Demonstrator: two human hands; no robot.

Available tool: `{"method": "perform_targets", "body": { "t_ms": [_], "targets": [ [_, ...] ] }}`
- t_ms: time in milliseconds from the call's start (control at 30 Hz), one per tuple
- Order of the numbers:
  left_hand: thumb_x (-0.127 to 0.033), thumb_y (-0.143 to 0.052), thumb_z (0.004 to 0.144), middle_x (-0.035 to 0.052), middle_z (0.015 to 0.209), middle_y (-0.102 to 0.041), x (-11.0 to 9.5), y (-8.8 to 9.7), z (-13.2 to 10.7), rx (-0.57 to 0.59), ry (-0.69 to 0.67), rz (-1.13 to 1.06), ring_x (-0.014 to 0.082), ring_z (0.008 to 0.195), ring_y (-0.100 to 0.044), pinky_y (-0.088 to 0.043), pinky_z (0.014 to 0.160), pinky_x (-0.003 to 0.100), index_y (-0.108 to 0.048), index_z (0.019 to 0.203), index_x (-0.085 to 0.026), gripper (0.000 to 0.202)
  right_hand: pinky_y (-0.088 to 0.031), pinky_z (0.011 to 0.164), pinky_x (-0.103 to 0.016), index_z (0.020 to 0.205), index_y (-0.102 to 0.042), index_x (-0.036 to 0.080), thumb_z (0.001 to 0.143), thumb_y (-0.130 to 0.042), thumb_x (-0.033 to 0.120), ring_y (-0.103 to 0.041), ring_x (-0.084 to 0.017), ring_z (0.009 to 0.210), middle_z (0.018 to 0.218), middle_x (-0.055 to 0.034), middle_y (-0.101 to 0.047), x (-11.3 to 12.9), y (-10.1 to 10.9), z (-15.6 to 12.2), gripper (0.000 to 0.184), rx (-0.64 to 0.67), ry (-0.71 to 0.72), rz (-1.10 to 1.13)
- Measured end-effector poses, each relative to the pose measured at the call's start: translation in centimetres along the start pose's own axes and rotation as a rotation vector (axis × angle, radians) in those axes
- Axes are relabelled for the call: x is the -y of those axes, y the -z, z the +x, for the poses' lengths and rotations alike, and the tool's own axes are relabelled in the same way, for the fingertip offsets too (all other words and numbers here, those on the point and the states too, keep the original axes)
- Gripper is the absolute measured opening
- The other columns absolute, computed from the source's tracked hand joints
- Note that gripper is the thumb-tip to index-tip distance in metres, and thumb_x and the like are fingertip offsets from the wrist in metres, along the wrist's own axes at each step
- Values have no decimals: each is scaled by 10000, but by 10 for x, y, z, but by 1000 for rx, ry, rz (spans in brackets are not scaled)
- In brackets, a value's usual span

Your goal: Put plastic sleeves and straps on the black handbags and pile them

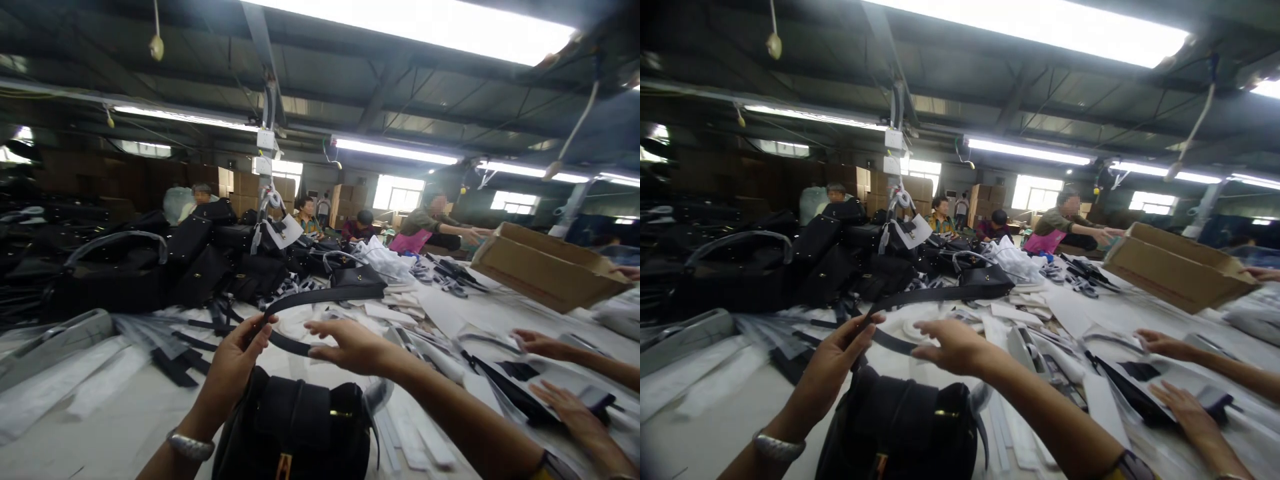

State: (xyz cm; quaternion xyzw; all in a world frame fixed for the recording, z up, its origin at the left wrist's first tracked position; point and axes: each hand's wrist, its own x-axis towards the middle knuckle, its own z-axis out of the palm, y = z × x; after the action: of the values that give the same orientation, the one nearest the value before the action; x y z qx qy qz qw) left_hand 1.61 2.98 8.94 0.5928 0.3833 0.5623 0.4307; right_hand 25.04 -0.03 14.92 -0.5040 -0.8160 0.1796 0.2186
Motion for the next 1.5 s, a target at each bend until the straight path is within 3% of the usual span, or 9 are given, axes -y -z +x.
{"method": "perform_targets", "body": {
  "t_ms": [100,300,467,667,800,933,1133,1300,1500],
  "targets": [
    [-472,-679,824,23,1122,-684,6,6,2,-35,80,-227,78,691,-540,-452,654,188,-698,1124,-222,391,-491,807,-338,1217,-672,240,844,-633,352,-680,-271,942,1044,-103,-743,6,-2,-7,392,93,-16,-118],
    [-392,-701,838,31,1173,-645,15,21,4,-19,109,-496,55,722,-515,-452,683,165,-709,1090,-227,302,-445,727,-255,1066,-713,236,876,-527,232,-664,-196,820,889,-37,-743,7,0,-8,265,72,32,-54],
    [-337,-720,832,55,1181,-642,20,34,4,7,90,-501,54,704,-495,-445,648,171,-698,1122,-215,315,-398,594,-236,951,-713,220,871,-504,243,-579,-146,629,792,-15,-713,-5,5,-12,226,103,-20,-16],
    [-280,-737,828,56,1105,-671,24,44,6,-37,41,-564,45,670,-464,-432,627,157,-666,1150,-214,337,-393,571,-239,816,-692,190,885,-485,321,-528,-143,608,698,-17,-644,-23,11,-19,255,168,-92,70],
    [-317,-766,798,42,1109,-669,27,40,8,-104,71,-654,51,688,-489,-441,613,154,-676,1142,-238,364,-368,528,-232,801,-682,184,897,-473,378,-466,-124,553,664,-13,-599,-22,12,-21,301,211,-123,121],
    [-330,-732,830,52,1239,-637,30,33,5,-44,94,-597,47,676,-489,-457,655,167,-668,1185,-240,372,-367,545,-234,832,-683,198,907,-457,340,-487,-130,565,638,-6,-591,-12,11,-20,277,146,-100,70],
    [-434,-709,826,31,934,-653,29,34,2,-33,117,-494,98,733,-547,-466,729,213,-672,1168,-190,421,-411,602,-253,820,-711,208,896,-482,277,-620,-177,644,690,-48,-687,-17,5,-13,250,115,-174,-179],
    [-524,-547,913,-20,727,-527,25,28,-4,-45,69,-489,91,655,-465,-425,656,204,-621,1250,-185,484,-449,921,-406,1250,-634,250,906,-556,424,-621,-317,1098,1231,-116,-670,1,-3,4,393,-78,24,-228],
    [-439,-680,831,18,886,-661,12,13,-10,-44,-10,-172,155,779,-596,-475,770,283,-625,1197,-193,445,-434,991,-366,1247,-630,251,923,-581,357,-591,-249,1159,1271,-87,-637,49,-17,50,344,-135,386,-33]
  ]
}}
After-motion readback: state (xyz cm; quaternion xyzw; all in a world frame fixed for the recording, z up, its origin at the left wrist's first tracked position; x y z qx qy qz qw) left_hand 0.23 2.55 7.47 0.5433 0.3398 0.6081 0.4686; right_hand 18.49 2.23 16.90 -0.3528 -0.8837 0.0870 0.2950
